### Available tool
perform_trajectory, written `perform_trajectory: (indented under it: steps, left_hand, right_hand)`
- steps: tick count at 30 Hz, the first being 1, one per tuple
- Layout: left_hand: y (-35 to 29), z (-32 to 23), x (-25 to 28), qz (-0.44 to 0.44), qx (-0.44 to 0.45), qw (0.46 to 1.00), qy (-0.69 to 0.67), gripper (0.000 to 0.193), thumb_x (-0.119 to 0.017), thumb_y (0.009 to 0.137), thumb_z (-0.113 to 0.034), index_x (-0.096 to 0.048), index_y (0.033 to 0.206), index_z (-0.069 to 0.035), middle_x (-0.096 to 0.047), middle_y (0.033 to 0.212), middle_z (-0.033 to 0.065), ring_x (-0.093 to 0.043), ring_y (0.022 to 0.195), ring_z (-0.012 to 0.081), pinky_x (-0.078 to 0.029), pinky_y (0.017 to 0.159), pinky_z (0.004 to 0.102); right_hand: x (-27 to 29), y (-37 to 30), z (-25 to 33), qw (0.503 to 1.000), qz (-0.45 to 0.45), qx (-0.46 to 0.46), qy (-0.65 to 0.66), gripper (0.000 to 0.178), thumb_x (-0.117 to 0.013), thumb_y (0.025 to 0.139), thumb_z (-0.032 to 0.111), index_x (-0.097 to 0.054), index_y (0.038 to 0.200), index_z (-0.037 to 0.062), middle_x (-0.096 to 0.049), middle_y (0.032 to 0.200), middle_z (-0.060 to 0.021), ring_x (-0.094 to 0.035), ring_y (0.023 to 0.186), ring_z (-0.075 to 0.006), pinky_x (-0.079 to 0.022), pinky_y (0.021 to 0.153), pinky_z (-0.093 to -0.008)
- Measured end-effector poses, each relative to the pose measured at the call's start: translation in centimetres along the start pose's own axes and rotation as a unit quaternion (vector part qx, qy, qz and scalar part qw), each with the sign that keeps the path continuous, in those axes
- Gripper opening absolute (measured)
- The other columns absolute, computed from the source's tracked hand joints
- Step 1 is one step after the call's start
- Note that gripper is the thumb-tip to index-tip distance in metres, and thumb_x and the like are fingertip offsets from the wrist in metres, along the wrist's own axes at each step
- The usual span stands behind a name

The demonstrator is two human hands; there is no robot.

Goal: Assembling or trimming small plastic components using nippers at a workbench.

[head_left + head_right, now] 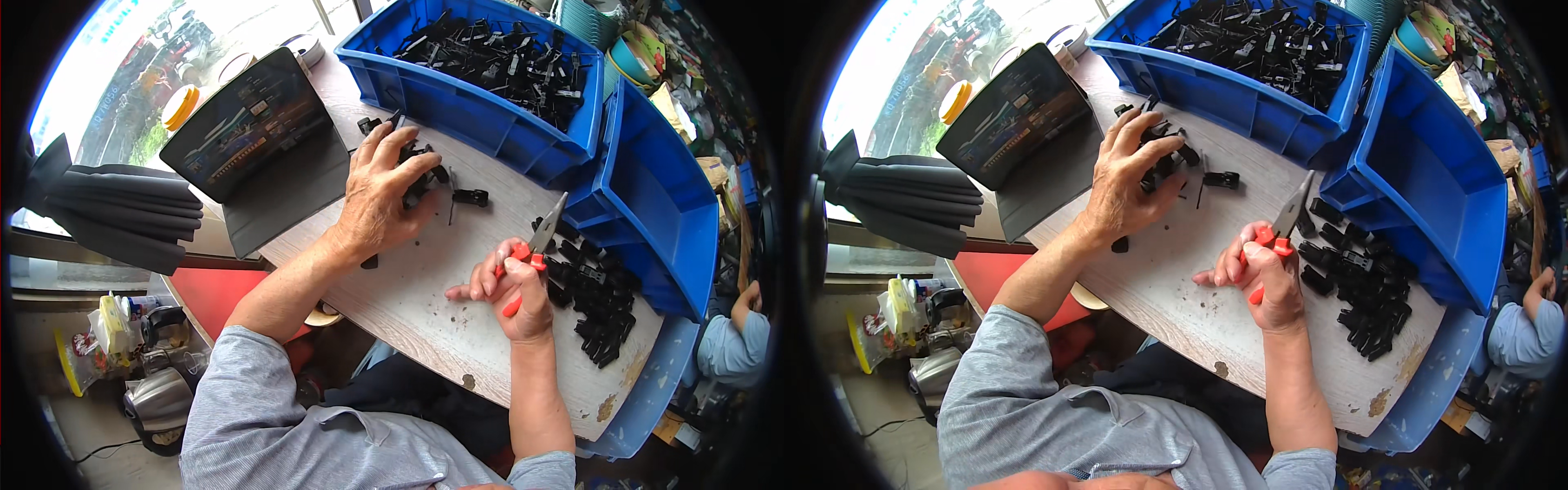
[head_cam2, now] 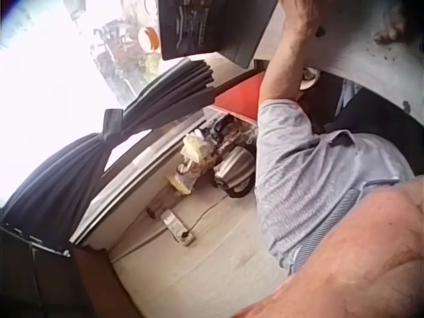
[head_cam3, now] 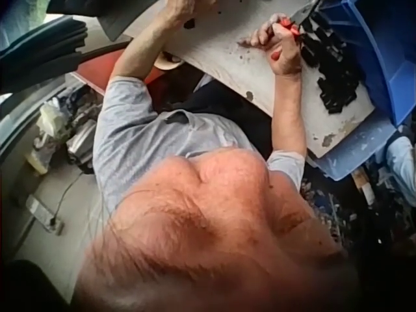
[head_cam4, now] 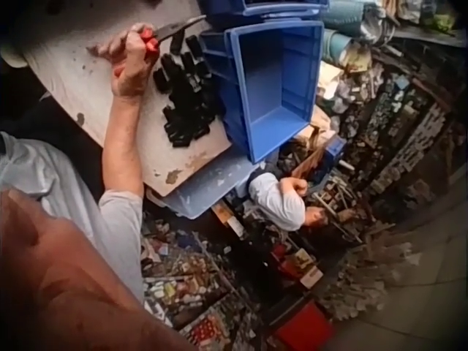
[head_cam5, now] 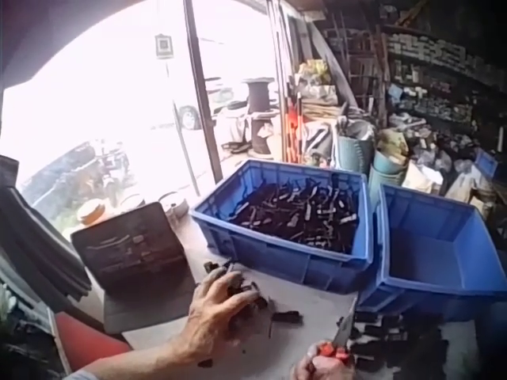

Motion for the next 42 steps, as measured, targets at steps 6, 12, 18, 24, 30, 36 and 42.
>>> perform_trajectory:
  steps: [6,12,18,24,30,36,42]
  left_hand:
    - [0.1,0.0,1.3,-0.054,0.003,0.998,-0.015,0.050,-0.081,0.071,-0.015,-0.066,0.119,-0.012,-0.054,0.136,0.0183,-0.044,0.133,0.0423,-0.039,0.106,0.0519]
    - [0.6,-1.5,-0.1,0.042,-0.042,0.998,-0.020,0.047,-0.081,0.074,-0.023,-0.065,0.118,-0.015,-0.055,0.131,0.0139,-0.043,0.133,0.0420,-0.032,0.107,0.0624]
    - [6.4,-5.0,3.9,-0.092,-0.139,0.985,-0.035,0.049,-0.084,0.073,-0.021,-0.067,0.118,-0.012,-0.059,0.131,0.0153,-0.049,0.130,0.0394,-0.044,0.103,0.0480]
    - [15.9,-5.5,-1.9,0.005,-0.160,0.987,0.029,0.074,-0.077,0.078,-0.048,-0.051,0.140,-0.016,-0.051,0.135,0.0229,-0.047,0.126,0.0427,-0.042,0.104,0.0493]
    - [22.8,-3.8,-9.6,0.170,-0.150,0.964,0.137,0.091,-0.071,0.074,-0.069,-0.043,0.148,-0.024,-0.044,0.143,0.0232,-0.043,0.131,0.0451,-0.043,0.104,0.0533]
    - [25.5,-1.9,-13.1,0.195,-0.102,0.966,0.137,0.090,-0.072,0.069,-0.072,-0.048,0.145,-0.031,-0.049,0.142,0.0167,-0.048,0.130,0.0417,-0.044,0.103,0.0529]
    - [25.9,-0.2,-12.4,0.172,-0.096,0.967,0.159,0.067,-0.074,0.072,-0.056,-0.061,0.131,-0.027,-0.062,0.126,0.0119,-0.060,0.117,0.0340,-0.046,0.100,0.0481]
  right_hand:
    - [0.1,-0.2,0.1,0.999,0.018,-0.008,-0.048,0.018,-0.052,0.088,0.029,-0.049,0.094,0.0119,-0.046,0.064,-0.0051,-0.053,0.063,-0.0208,-0.057,0.075,-0.0596]
    - [0.3,-0.2,0.3,1.000,0.023,0.000,0.020,0.020,-0.050,0.089,0.021,-0.049,0.100,0.0053,-0.049,0.066,-0.0063,-0.055,0.066,-0.0204,-0.058,0.074,-0.0542]
    - [0.6,-0.2,0.0,0.999,0.048,-0.013,0.016,0.019,-0.052,0.088,0.028,-0.050,0.094,0.0099,-0.047,0.067,-0.0071,-0.054,0.065,-0.0219,-0.056,0.076,-0.0617]
    - [0.3,-0.3,0.3,1.000,0.014,0.001,0.017,0.020,-0.051,0.088,0.027,-0.050,0.092,0.0072,-0.048,0.065,-0.0068,-0.054,0.064,-0.0204,-0.058,0.074,-0.0566]
    - [0.0,-0.2,0.4,0.999,0.010,0.001,0.049,0.019,-0.049,0.088,0.024,-0.050,0.086,0.0042,-0.049,0.065,-0.0064,-0.055,0.064,-0.0194,-0.058,0.075,-0.0521]
    - [0.0,-0.1,0.1,0.999,0.038,-0.014,0.035,0.019,-0.049,0.088,0.022,-0.050,0.085,0.0037,-0.049,0.064,-0.0058,-0.054,0.063,-0.0188,-0.059,0.075,-0.0501]
    - [-0.2,-0.2,0.3,0.999,0.030,-0.004,0.015,0.019,-0.050,0.088,0.024,-0.050,0.086,0.0043,-0.047,0.064,-0.0056,-0.054,0.063,-0.0187,-0.059,0.074,-0.0488]
Point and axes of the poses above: each hand's wrist, its own y-axis towards the middle knuckle, its own x-axis out of the back of the hand, z = x × y, the point moved 7 cm from there along y, towards the middle knuckle
